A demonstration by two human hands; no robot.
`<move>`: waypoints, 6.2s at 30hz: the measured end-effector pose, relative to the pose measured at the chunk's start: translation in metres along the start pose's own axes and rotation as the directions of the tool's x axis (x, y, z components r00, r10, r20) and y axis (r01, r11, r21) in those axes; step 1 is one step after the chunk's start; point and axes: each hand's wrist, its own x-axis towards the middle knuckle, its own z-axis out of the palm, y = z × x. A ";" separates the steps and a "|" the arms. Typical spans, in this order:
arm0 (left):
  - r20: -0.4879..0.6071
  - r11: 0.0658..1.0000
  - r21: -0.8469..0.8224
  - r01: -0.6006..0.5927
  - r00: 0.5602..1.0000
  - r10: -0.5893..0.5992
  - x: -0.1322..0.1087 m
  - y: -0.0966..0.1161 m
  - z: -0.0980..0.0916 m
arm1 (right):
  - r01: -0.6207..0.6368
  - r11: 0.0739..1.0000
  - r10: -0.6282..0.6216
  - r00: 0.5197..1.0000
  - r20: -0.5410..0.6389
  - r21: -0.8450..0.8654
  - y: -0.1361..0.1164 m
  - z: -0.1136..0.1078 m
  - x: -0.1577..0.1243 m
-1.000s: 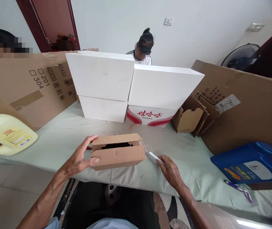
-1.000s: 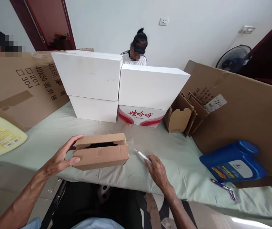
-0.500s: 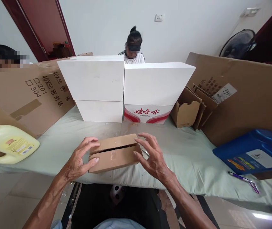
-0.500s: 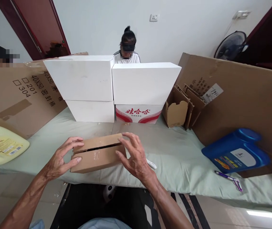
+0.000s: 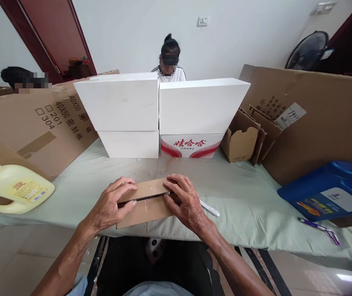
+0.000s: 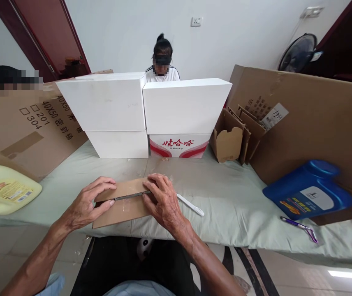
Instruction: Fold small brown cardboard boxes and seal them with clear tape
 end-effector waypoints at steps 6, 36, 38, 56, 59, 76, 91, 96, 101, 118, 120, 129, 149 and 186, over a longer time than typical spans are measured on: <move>0.032 0.997 0.060 -0.049 0.998 0.047 0.020 0.020 0.005 | 0.022 1.000 -0.022 1.000 0.015 -0.021 -0.002 -0.001 -0.001; 0.039 0.980 0.036 -0.197 0.980 0.196 0.025 0.013 -0.005 | 0.008 0.994 -0.010 1.000 -0.016 -0.108 -0.001 0.004 -0.008; 0.036 0.967 0.112 -0.228 0.974 0.225 0.024 0.013 -0.004 | 0.030 0.994 -0.032 0.999 -0.017 -0.106 0.000 0.004 -0.008; 0.134 0.981 0.193 -0.024 0.991 -0.003 0.029 0.024 0.004 | 0.089 0.984 -0.070 0.990 0.122 -0.157 -0.001 0.003 0.001; 0.119 0.986 0.166 0.004 0.993 -0.024 0.031 0.024 0.004 | 0.085 0.986 -0.068 0.990 0.120 -0.144 -0.003 0.003 0.000; 0.032 0.996 0.057 0.074 0.997 -0.076 0.048 0.025 0.012 | 0.073 0.990 -0.059 0.992 0.114 -0.122 -0.005 0.002 0.000; -0.095 0.988 -0.155 0.004 0.995 -0.019 0.055 0.021 0.022 | 0.081 0.988 -0.068 0.993 0.100 -0.135 -0.005 0.004 -0.001; -0.095 0.994 -0.105 -0.021 0.995 0.011 0.054 0.022 0.023 | 0.081 0.988 -0.065 0.990 0.126 -0.132 -0.001 0.004 -0.003; -0.150 0.988 0.093 -0.120 0.980 0.134 0.051 0.023 0.028 | 0.076 0.988 -0.055 0.986 0.157 -0.131 0.003 0.005 -0.004; -0.060 0.942 -0.284 -0.178 0.984 0.168 0.036 0.036 0.006 | 0.076 0.989 -0.055 0.986 0.158 -0.129 0.004 0.005 -0.004; -0.051 0.923 -0.378 -0.076 0.997 0.061 0.036 0.037 -0.002 | 0.074 0.989 -0.052 0.985 0.162 -0.129 0.004 0.005 -0.004; -0.005 0.745 -0.594 0.302 0.925 -0.379 0.053 0.022 -0.010 | 0.059 0.989 -0.035 0.985 0.166 -0.138 0.006 0.008 -0.006; -0.111 0.861 -0.364 0.356 0.901 -0.419 0.085 -0.032 -0.030 | 0.042 0.990 -0.018 0.984 0.176 -0.134 0.005 0.007 -0.007; 0.218 0.828 -0.124 0.548 0.829 -0.516 0.159 -0.237 0.140 | 0.028 0.985 0.010 0.976 0.217 -0.173 0.003 -0.004 -0.011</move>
